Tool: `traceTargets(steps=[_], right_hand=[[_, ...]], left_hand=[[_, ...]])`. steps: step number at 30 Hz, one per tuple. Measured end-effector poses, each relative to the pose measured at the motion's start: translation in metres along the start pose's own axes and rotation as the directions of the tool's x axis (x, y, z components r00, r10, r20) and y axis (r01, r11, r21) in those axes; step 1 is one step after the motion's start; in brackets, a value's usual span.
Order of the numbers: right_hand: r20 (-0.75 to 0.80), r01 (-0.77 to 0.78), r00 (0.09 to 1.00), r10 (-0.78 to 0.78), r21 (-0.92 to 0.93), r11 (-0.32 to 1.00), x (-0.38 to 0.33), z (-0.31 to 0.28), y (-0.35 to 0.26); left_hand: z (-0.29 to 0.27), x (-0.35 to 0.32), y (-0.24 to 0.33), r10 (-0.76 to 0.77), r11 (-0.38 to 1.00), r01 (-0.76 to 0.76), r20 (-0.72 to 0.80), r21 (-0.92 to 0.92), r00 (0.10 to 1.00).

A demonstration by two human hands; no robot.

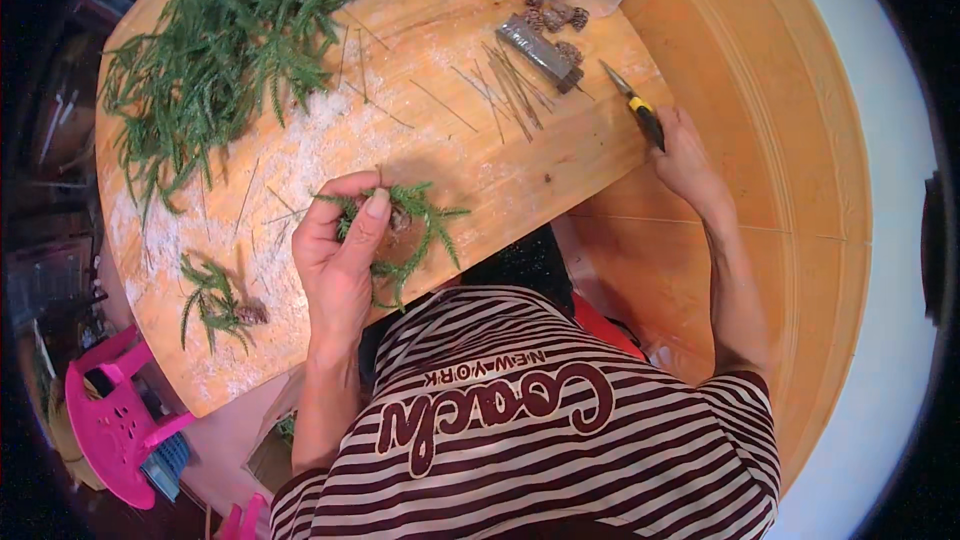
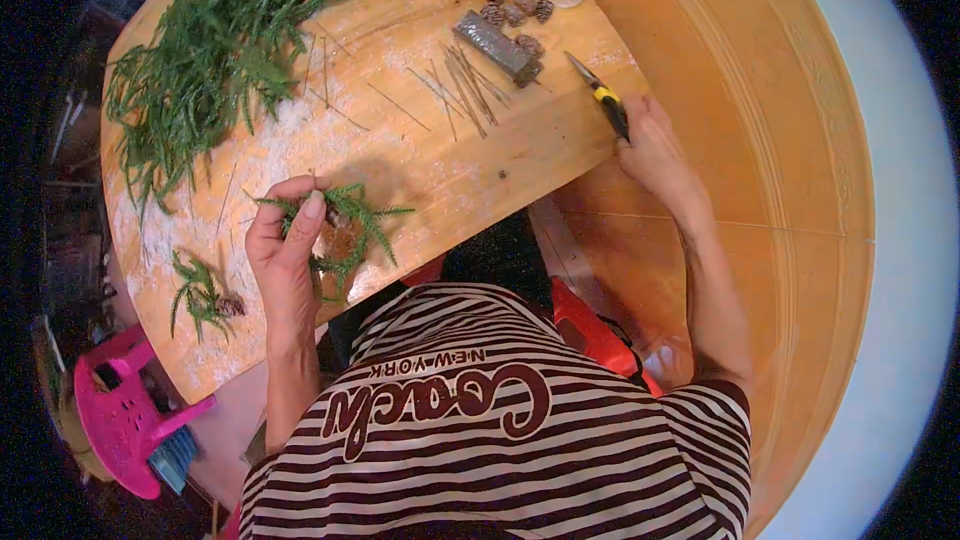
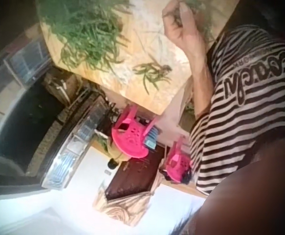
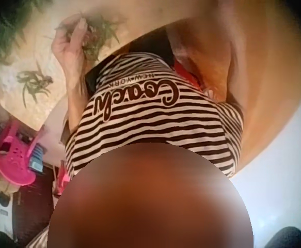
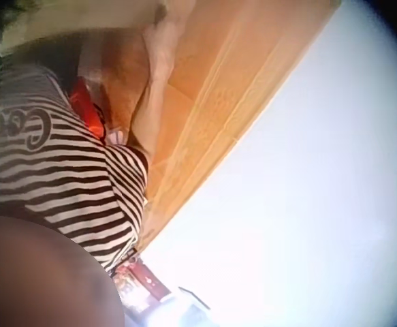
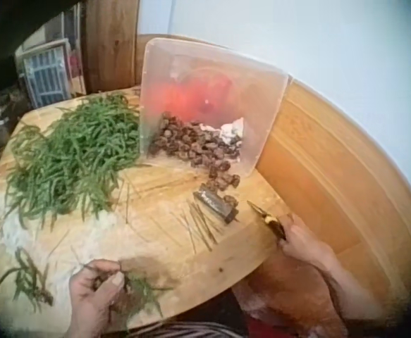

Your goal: Assembling decorative green branches by attaching small pine cones using wire and pliers.

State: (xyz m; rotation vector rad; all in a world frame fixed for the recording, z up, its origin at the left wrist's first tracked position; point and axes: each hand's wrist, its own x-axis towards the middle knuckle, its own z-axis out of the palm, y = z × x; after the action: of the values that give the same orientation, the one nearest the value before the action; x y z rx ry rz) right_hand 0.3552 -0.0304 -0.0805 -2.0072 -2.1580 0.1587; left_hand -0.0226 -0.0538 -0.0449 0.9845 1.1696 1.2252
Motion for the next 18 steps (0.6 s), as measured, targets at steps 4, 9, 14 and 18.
traceTargets(steps=[4,9,14,18], right_hand=[[0.420,-0.455,0.852,0.313,0.297,0.839,0.006,-0.023,-0.039],[0.190,-0.300,0.933,0.307,0.881,0.366,-0.037,-0.019,-0.088],[0.197,-0.195,0.963,0.184,0.980,-0.030,-0.044,-0.020,-0.173],[0.328,-0.278,0.928,-0.176,0.925,0.257,-0.032,-0.011,-0.203]], left_hand=[[-0.025,-0.005,0.003,-0.016,1.000,0.016,0.010,-0.027,1.000],[-0.051,-0.009,0.008,-0.060,0.998,0.060,0.023,-0.026,0.998],[-0.048,-0.014,0.006,-0.074,0.996,0.074,0.017,-0.041,0.997],[-0.056,-0.016,0.010,-0.045,0.999,0.045,0.002,-0.022,0.999]])
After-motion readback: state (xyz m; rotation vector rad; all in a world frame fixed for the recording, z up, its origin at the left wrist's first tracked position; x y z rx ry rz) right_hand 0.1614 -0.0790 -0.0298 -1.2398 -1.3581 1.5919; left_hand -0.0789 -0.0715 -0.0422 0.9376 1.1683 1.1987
